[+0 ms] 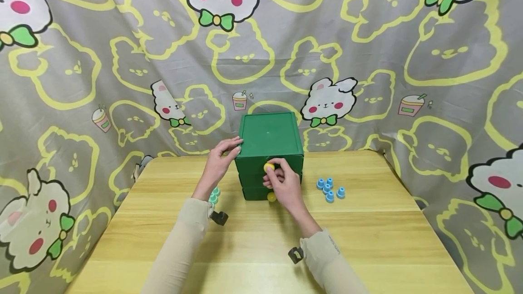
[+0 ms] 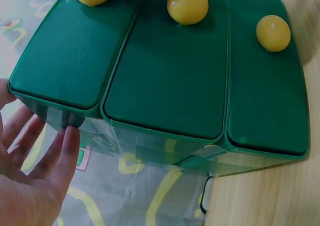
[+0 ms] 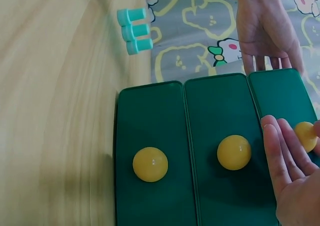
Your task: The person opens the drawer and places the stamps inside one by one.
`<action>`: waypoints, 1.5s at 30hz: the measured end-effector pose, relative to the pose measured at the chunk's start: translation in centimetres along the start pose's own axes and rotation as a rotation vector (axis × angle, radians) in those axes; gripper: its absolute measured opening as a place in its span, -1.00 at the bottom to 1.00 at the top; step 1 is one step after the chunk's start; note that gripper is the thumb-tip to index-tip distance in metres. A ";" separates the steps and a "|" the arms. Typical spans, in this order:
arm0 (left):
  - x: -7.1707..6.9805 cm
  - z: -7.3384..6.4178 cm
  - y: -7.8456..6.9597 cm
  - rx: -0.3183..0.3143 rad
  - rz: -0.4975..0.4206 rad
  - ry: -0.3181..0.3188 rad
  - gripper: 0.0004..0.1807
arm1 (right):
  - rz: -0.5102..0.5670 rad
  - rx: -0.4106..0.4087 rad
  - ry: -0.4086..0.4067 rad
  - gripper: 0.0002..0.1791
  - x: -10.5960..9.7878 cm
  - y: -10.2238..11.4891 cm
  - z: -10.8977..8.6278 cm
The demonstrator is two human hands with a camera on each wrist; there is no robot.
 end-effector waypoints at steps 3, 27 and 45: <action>0.1 0.0 0.0 0.003 -0.012 0.001 -0.65 | 0.001 0.010 0.005 -0.67 -0.2 -0.1 -0.4; 0.3 -1.0 -3.4 -0.008 -0.027 -0.007 -0.63 | -0.086 0.323 0.111 -0.65 -0.8 -4.3 -2.7; -0.1 -0.1 0.6 -0.009 0.005 -0.002 -0.62 | -0.087 0.232 0.115 -0.72 -0.4 -4.9 -1.9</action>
Point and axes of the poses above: each hand's wrist, its own z-axis towards the middle knuckle, its own x-axis out of the palm, y = z × x, the point moved 6 cm from there along z, towards the middle knuckle, and after that the axes turned 5 degrees about -z, right-handed, at the moved point
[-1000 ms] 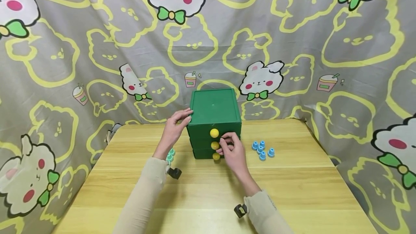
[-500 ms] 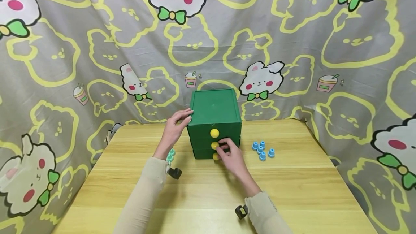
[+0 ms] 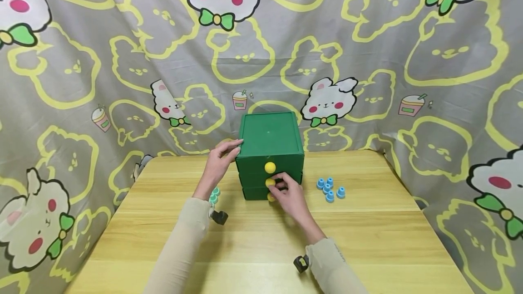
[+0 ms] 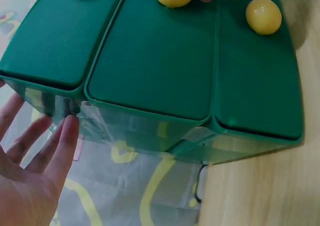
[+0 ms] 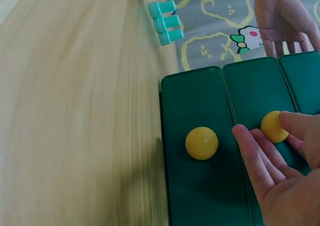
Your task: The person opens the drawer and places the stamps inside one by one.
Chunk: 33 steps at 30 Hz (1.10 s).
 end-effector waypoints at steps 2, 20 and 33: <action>0.1 0.0 -0.1 0.000 0.008 0.007 -0.62 | -0.001 0.005 -0.005 -0.73 0.0 0.0 0.0; 0.7 0.3 0.2 -0.046 0.002 0.032 -0.61 | -0.008 -0.062 0.021 -0.77 0.0 -0.1 0.5; 0.7 0.2 -0.1 -0.053 -0.007 0.027 -0.65 | -0.068 -0.100 0.025 -0.74 0.0 0.1 0.4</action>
Point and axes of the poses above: each hand's wrist, its own z-axis towards the middle knuckle, its own x-axis out of the palm, y = z × x, the point moved 6 cm from there along z, towards the middle knuckle, and after that the axes turned 5 degrees about -z, right-handed, at the moved point
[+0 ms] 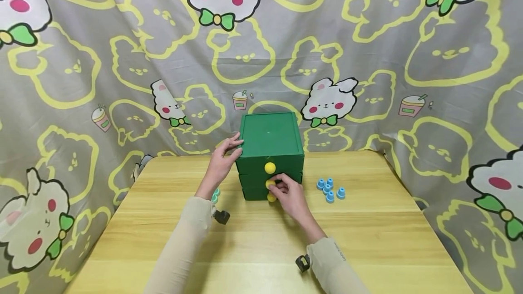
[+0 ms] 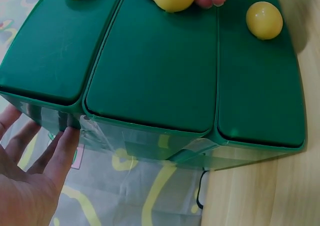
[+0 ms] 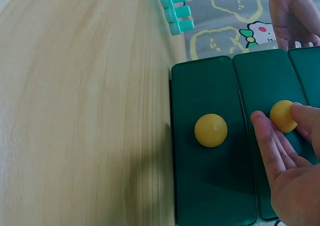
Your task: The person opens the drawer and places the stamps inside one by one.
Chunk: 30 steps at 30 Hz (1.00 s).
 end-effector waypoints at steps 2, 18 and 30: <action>0.0 0.0 0.0 0.000 -0.004 -0.002 -0.65 | -0.001 0.004 0.007 -0.74 0.0 0.0 0.0; 0.0 0.1 0.3 -0.005 -0.014 0.008 -0.62 | 0.010 -0.010 -0.002 -0.79 -0.2 0.1 -0.6; 0.1 0.1 0.3 -0.017 -0.039 0.001 -0.62 | 0.013 0.028 -0.002 -0.82 -0.2 0.5 -1.4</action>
Point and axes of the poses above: each hand's wrist, its own z-axis towards the middle knuckle, its own x-axis out of the palm, y = z × x, the point moved 6 cm from there along z, towards the middle knuckle, and after that the axes turned 5 degrees about -z, right-handed, at the moved point
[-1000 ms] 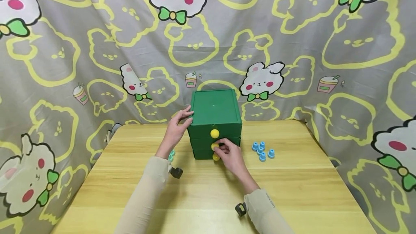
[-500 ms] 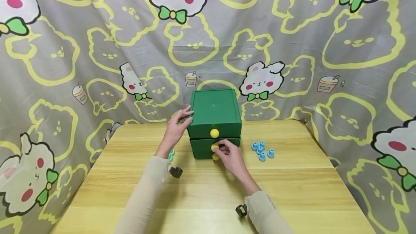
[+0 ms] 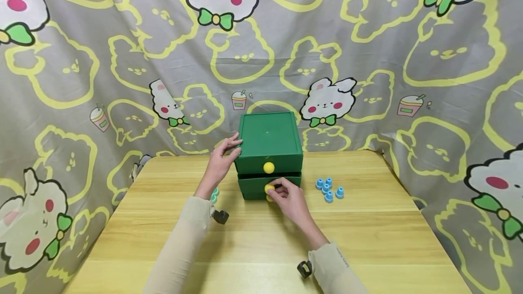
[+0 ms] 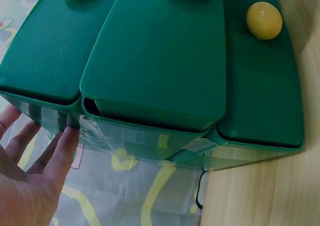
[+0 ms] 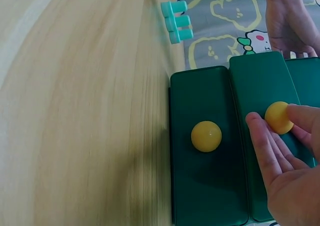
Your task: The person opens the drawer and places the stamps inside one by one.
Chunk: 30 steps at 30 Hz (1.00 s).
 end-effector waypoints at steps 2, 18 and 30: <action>0.0 0.0 0.0 0.004 0.009 0.000 -0.63 | 0.001 0.000 0.000 -0.83 0.0 0.1 -0.1; 0.0 -0.1 0.0 0.029 0.032 -0.002 -0.66 | -0.023 0.024 -0.004 -0.83 -0.1 0.1 -1.0; 0.0 0.0 0.0 0.031 0.007 0.002 -0.64 | -0.034 0.026 0.000 -0.84 -0.1 0.1 -1.5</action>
Point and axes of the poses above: each hand's wrist, its own z-axis towards the middle knuckle, its own x-axis out of the palm, y = z × x, the point moved 6 cm from there along z, towards the middle knuckle, and after that the axes turned 5 degrees about -z, right-handed, at the moved point
